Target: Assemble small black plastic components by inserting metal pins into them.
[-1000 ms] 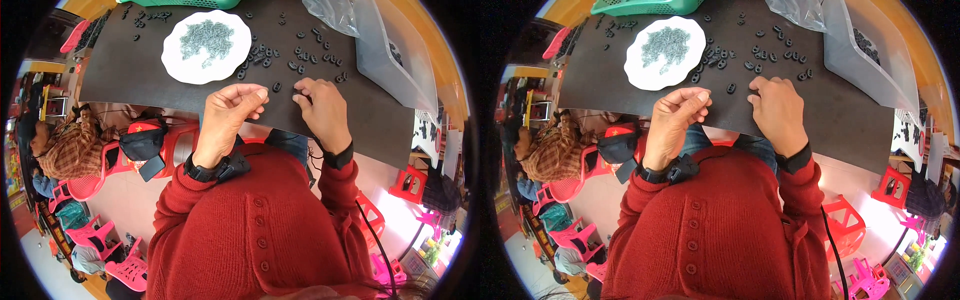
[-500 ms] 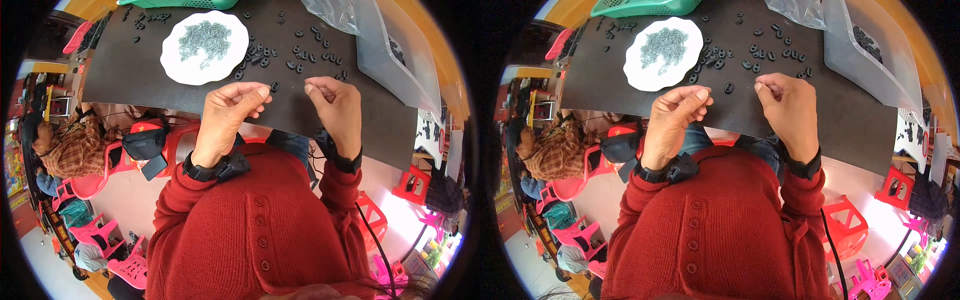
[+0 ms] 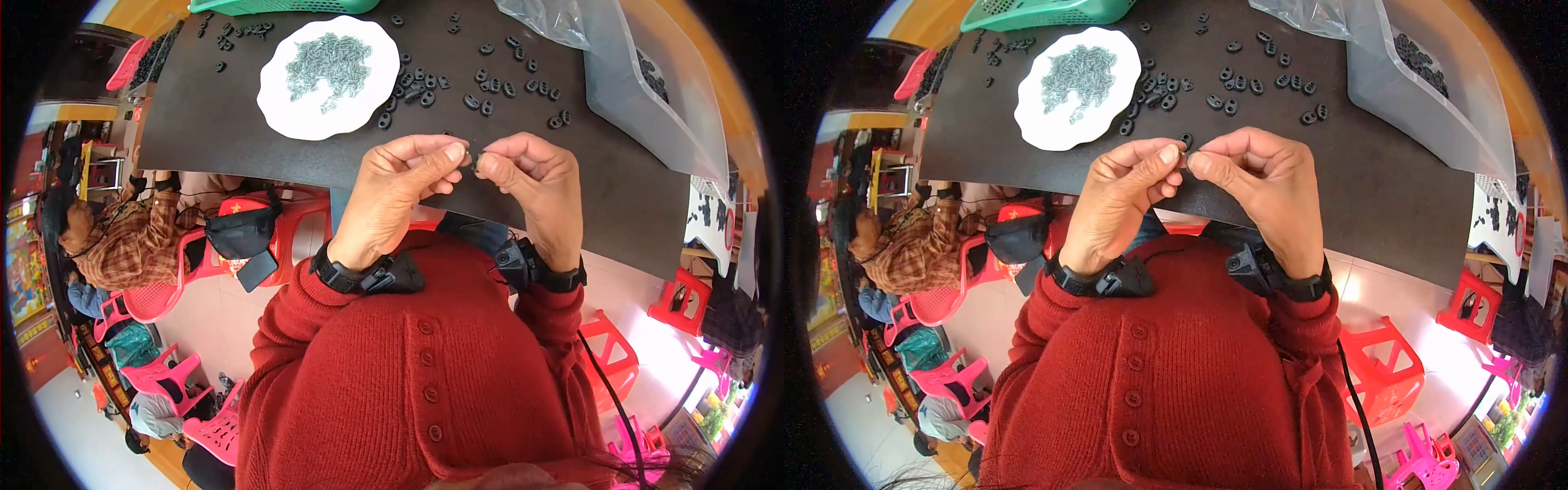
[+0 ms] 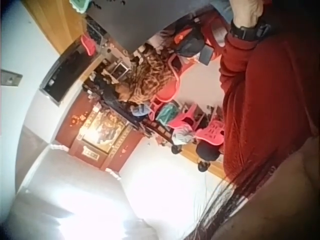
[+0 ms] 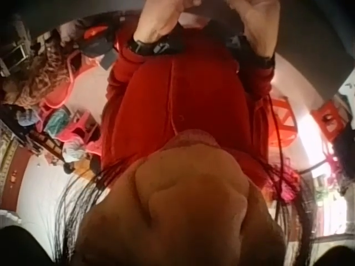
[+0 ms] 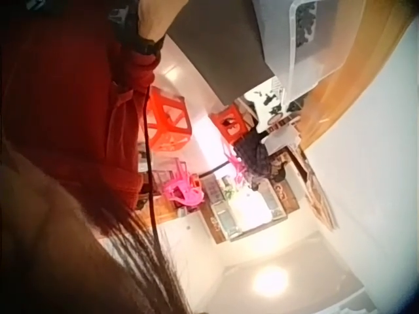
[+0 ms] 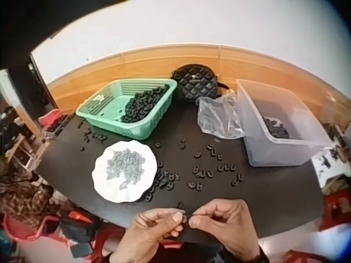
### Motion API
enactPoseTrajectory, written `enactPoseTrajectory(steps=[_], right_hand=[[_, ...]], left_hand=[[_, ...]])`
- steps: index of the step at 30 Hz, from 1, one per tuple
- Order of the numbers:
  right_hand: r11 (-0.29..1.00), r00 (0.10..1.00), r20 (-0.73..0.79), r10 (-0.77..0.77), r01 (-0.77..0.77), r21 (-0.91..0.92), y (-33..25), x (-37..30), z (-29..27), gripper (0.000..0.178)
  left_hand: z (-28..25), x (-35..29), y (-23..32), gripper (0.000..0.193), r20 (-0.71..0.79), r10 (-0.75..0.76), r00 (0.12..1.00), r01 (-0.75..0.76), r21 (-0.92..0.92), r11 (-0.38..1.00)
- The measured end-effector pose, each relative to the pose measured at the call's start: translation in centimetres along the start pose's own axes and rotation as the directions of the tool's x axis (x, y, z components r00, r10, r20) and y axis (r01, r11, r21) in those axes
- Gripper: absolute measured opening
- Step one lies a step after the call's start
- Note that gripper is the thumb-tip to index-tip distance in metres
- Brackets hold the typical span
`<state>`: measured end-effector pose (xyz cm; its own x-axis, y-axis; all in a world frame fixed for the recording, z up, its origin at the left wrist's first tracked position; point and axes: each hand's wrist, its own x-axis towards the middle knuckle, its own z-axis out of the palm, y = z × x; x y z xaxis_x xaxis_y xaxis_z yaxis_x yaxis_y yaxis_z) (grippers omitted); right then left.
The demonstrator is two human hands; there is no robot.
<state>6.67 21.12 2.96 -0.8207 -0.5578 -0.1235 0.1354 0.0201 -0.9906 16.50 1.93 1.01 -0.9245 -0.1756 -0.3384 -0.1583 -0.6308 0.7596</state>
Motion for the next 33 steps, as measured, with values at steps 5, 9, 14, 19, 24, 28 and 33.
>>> enactPoseTrajectory(steps=[5, 9, 14, 19, 24, 28, 33], right_hand=[[0.998, 1.0, -0.031, -0.001, 0.002, 0.055, 0.3, 0.1, 0.1, 0.017], [1.0, 0.995, -0.102, -0.004, 0.005, 0.004, 0.7, 0.1, 0.0, 0.015], [1.0, 0.995, -0.096, -0.006, 0.006, -0.003, 0.1, -0.1, 0.0, 0.012], [0.997, 0.98, -0.184, -0.07, 0.065, -0.034, -0.3, -0.3, 0.5, 0.011], [0.994, 0.972, -0.209, -0.108, 0.099, -0.056, -0.4, -0.5, 0.7, 0.01], [0.99, 0.967, -0.221, -0.126, 0.108, -0.091, -0.3, -0.7, 1.1, 0.011], [0.987, 0.964, -0.222, -0.148, 0.132, -0.088, -0.1, -0.8, 1.6, 0.011]], left_hand=[[0.8, 0.2, -0.2, 0.024, 0.014, -0.009, 1.0, 0.01, -0.017, 1.0], [0.9, 0.6, -0.8, 0.024, -0.003, 0.022, 1.0, -0.022, -0.027, 0.999], [0.8, 0.7, -1.1, 0.021, -0.043, 0.042, 0.998, -0.042, -0.006, 0.999], [0.6, 0.8, -0.9, 0.022, -0.038, 0.026, 0.999, -0.027, -0.018, 0.999], [0.9, 0.8, -0.9, 0.022, -0.048, 0.026, 0.998, -0.026, 0.002, 1.0], [0.8, 0.9, -1.2, 0.025, -0.026, 0.051, 0.998, -0.052, -0.029, 0.998], [0.8, 0.7, -1.6, 0.024, -0.015, 0.071, 0.997, -0.071, -0.017, 0.997]])
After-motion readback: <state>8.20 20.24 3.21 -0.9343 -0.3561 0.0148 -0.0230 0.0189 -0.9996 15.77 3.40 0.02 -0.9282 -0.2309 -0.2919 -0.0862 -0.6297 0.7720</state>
